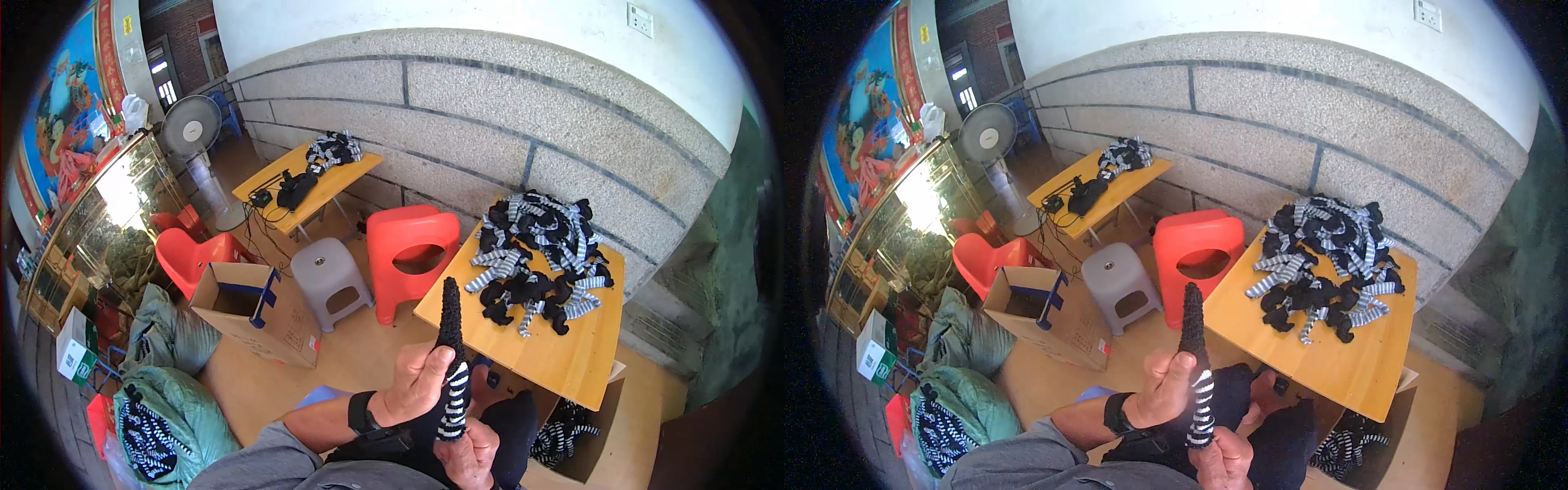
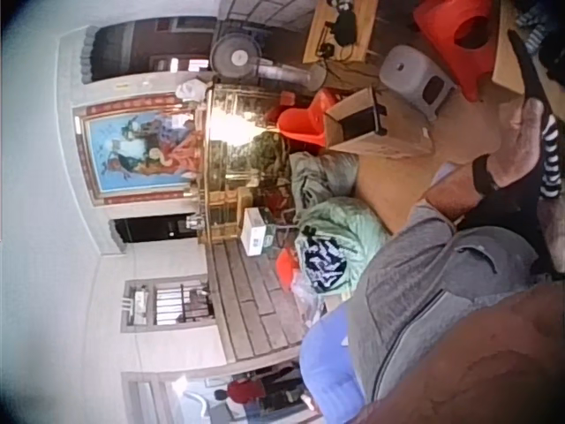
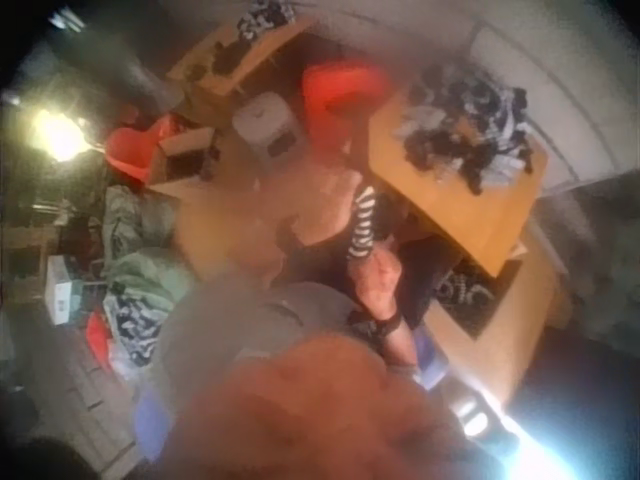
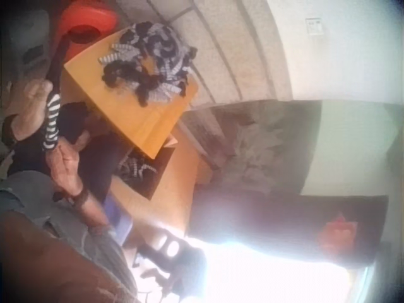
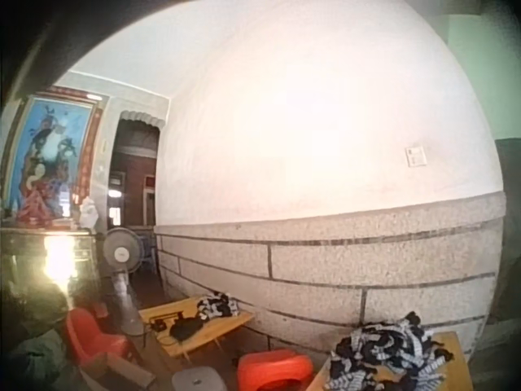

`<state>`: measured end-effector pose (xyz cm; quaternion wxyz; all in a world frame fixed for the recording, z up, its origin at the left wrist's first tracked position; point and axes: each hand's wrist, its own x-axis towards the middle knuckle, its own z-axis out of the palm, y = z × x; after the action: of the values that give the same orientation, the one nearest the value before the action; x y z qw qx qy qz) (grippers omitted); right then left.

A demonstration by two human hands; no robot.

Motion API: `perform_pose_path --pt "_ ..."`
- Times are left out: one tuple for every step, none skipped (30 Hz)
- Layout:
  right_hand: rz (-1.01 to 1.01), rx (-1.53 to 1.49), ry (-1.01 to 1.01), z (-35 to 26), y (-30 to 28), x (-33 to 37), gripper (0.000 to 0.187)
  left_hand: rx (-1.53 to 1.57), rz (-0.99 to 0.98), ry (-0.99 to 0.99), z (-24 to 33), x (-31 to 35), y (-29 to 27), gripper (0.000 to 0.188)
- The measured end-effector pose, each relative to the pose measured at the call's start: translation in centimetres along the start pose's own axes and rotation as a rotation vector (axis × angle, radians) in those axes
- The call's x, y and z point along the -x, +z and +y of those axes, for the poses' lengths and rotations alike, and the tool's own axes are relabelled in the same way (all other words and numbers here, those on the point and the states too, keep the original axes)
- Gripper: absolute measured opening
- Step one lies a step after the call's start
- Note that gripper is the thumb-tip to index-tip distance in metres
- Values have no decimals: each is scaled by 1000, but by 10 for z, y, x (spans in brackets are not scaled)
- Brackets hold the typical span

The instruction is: The recorder uses a thin rod to turn small striped textile tubes inside out or prepare them for manufacturing.

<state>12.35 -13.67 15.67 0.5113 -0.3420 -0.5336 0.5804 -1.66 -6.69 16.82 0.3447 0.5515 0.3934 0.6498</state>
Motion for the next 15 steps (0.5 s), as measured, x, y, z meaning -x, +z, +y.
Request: perform_pose_path --pt "15 -37 41 0 1 1 32 -5 -14 1 0 1 -1 42" --pt "-10 -88 43 9 -3 2 30 -6 -16 -1 0 1 -1 42" --pt "-7 -89 45 13 -5 1 30 29 -26 -32 0 1 0 41" --pt "-36 -106 9 16 -6 0 30 64 -37 -64 0 1 0 40" --pt "-66 -122 -24 20 -8 -1 31 66 -39 -69 -1 0 -1 40" --pt "-64 -124 -14 24 -11 -2 31 21 -50 -48 -4 0 -4 39" --pt "-72 -147 -4 29 -13 -3 30 -22 -63 -29 -7 0 -7 38" --pt "-79 -169 7 34 -16 -3 30 -49 -71 -27 -13 1 -10 39" --pt "-94 -192 24 40 -17 -3 30 -50 -63 -41 -20 4 -14 39" --pt "-74 -220 54 47 -20 -2 23 -4 -36 -98 -27 9 -15 40" --pt "-123 -132 69 52 -25 -7 24 41 -7 -155 -31 14 -16 40" --pt "-164 -101 58 55 -27 -12 27 116 17 -215 -34 14 -15 41" --pt "-206 -71 46 55 -29 -16 29 115 20 -228 -32 12 -18 41" --pt "-208 -43 69 51 -31 -17 28 99 -35 -272 -28 10 -23 42" --pt "-213 -13 88 45 -32 -20 27 84 -91 -311 -25 5 -27 43"
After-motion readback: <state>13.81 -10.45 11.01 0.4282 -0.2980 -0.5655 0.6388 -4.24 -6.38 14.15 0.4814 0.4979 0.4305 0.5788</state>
